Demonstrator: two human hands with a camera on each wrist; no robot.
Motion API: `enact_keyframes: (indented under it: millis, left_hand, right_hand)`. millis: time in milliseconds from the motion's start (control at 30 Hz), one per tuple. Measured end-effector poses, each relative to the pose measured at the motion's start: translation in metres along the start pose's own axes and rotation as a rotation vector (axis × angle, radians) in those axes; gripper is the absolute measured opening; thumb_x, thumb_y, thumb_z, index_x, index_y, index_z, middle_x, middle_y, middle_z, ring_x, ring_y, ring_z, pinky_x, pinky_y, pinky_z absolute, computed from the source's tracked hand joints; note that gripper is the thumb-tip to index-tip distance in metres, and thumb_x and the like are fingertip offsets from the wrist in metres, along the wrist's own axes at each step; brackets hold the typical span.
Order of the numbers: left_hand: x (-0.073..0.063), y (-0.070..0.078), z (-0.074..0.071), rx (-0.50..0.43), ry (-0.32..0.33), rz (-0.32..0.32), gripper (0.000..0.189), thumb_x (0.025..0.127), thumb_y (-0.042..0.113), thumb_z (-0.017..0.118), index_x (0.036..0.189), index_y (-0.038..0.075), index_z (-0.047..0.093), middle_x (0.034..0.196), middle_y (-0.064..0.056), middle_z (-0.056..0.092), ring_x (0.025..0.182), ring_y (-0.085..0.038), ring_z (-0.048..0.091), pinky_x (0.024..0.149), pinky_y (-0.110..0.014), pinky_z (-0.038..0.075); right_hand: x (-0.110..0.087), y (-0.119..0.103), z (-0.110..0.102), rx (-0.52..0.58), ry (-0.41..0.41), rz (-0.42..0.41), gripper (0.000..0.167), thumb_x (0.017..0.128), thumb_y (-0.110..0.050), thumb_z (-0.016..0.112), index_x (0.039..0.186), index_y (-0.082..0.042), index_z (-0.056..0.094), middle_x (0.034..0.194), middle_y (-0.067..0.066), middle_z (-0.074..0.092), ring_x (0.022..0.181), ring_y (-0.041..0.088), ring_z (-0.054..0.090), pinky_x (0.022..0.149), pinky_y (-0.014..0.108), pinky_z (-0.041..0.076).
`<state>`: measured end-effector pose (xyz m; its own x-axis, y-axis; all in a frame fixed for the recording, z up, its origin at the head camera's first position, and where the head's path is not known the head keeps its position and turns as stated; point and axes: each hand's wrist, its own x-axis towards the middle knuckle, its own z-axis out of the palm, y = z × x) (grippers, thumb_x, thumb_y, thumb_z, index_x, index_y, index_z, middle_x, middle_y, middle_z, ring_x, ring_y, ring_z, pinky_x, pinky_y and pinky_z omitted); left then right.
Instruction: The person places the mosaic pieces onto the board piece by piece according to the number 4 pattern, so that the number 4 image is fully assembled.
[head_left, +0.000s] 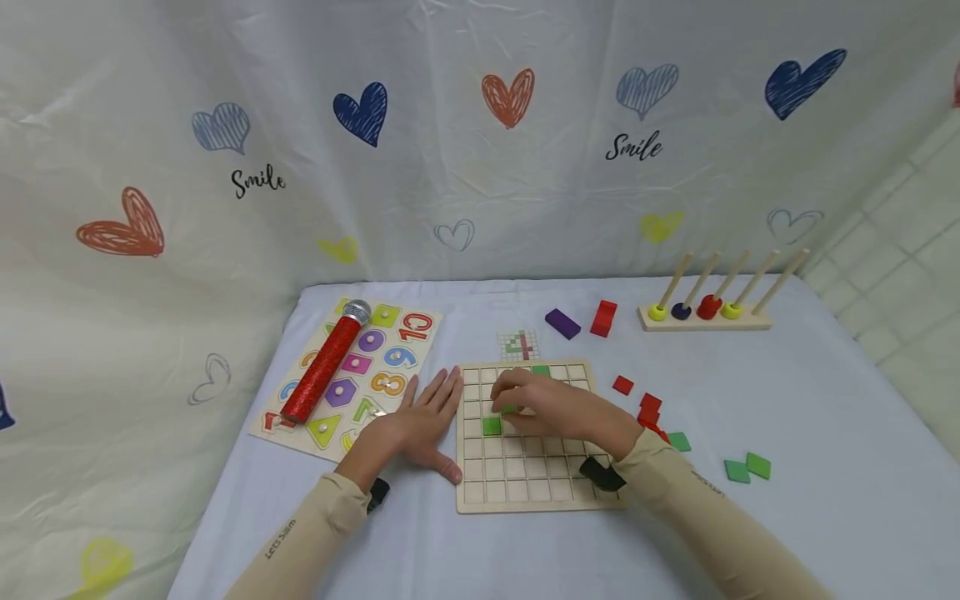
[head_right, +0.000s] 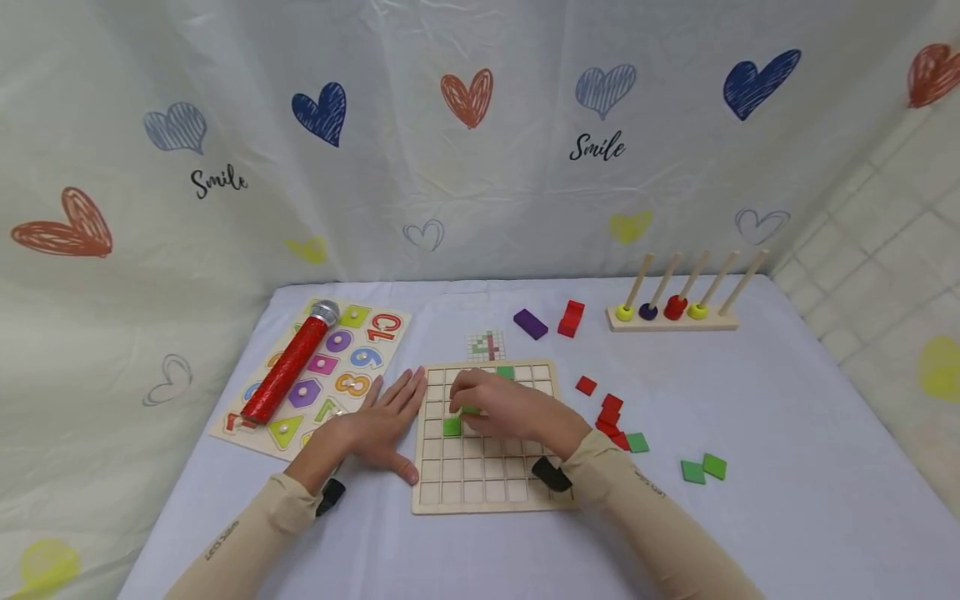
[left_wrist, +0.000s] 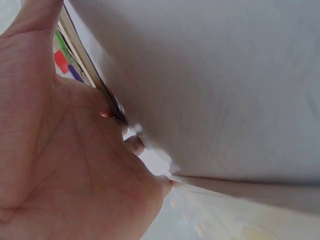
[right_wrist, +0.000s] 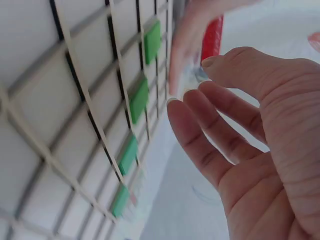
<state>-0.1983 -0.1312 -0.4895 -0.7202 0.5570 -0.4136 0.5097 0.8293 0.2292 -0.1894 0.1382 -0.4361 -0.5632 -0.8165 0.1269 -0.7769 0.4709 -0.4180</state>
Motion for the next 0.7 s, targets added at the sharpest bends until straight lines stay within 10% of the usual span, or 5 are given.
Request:
enact_keyframes:
  millis: [700]
  left_hand:
    - [0.001, 0.0, 0.002, 0.031, 0.01, 0.002, 0.153, 0.072, 0.082, 0.08, 0.172, 0.009, -0.008, 0.181, -0.007, -0.02, 0.169, -0.031, -0.018, 0.132, -0.066, -0.015]
  right_hand:
    - [-0.061, 0.016, -0.025, 0.003, -0.04, 0.195, 0.029, 0.097, 0.002, 0.074, 0.125, -0.003, 0.077, 0.143, 0.02, 0.069, 0.131, 0.041, 0.067, 0.098, 0.045, 0.063]
